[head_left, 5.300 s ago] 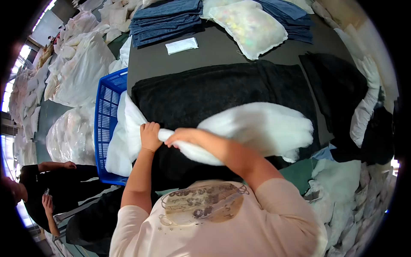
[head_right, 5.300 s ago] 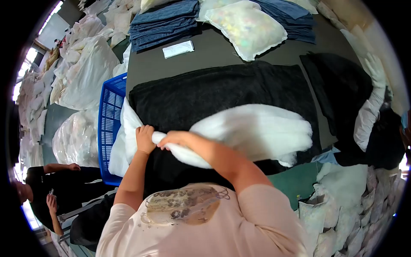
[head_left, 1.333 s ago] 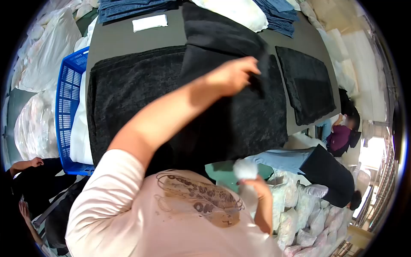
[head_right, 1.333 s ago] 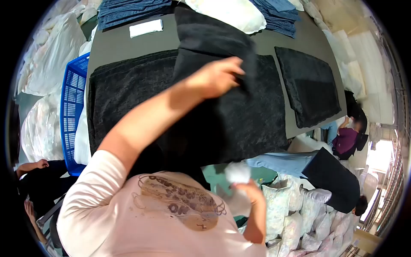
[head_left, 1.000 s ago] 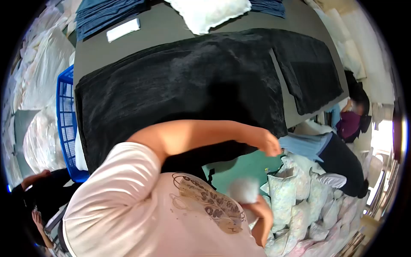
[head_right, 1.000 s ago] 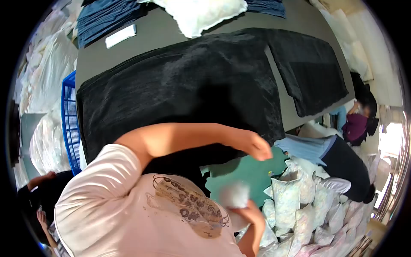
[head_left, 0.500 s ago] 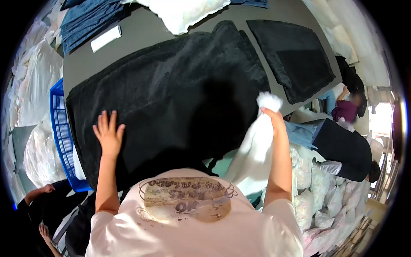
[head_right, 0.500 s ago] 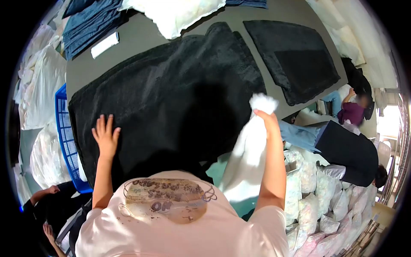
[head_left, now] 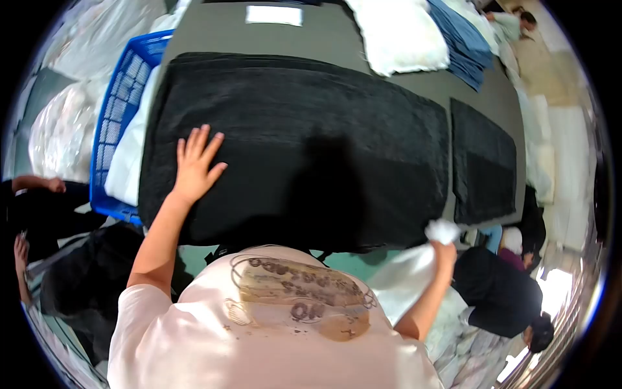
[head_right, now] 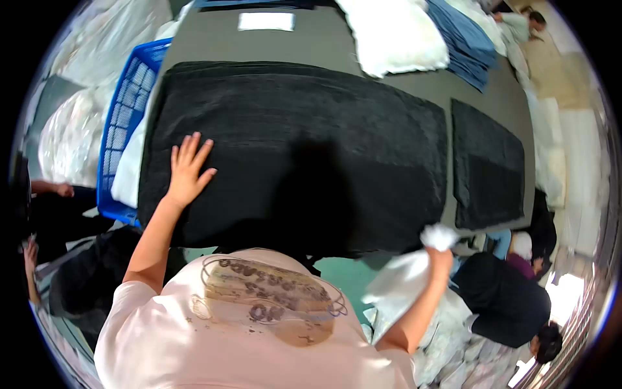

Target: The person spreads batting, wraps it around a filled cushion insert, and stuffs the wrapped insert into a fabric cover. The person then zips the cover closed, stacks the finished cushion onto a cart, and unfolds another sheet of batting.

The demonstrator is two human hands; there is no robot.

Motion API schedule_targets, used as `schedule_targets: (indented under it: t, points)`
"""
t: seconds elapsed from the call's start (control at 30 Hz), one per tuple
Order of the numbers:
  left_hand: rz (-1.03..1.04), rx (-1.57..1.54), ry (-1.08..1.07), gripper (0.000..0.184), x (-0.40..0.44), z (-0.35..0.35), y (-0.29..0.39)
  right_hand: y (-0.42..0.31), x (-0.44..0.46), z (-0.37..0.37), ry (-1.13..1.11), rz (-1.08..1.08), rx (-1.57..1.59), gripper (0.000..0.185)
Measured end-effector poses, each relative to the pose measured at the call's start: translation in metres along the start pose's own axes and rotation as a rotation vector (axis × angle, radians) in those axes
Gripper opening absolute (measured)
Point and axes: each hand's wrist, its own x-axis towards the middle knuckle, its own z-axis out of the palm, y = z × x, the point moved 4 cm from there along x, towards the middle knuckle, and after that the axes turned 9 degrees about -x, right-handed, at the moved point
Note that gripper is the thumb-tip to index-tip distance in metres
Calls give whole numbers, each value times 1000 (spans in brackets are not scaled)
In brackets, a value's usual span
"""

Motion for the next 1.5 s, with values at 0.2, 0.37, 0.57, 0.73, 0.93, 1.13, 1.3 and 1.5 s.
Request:
schedule_targets:
  t: [0.2,0.37,0.57,0.73,0.93,1.13,1.3,1.5]
  points:
    - [-30,-61,-50,60,-47,-17,-29,-167,-163,-101,-543,-235,511,61]
    - [-36,-178,-3,56,-46,-17,-38,-353,-168,-95,-370,-615,560,59]
    - [-17,-255,39,52,-48,-20,-44,-614,-64,-47,149,-880,789,79]
    - [-24,-292,62,50,-48,-20,-47,-632,-3,15,182,-1054,140,102]
    - [-42,-315,66,51,-46,-24,-46,-443,-63,41,287,-1045,10,72]
    - [-38,-239,60,49,-43,-22,-39,-349,-77,21,341,-701,10,48]
    - [-35,-146,62,49,-39,-18,-27,-383,-167,-1,252,-918,264,19]
    - [-318,-1285,78,54,9,10,58,-405,-225,141,-368,-1140,-22,40]
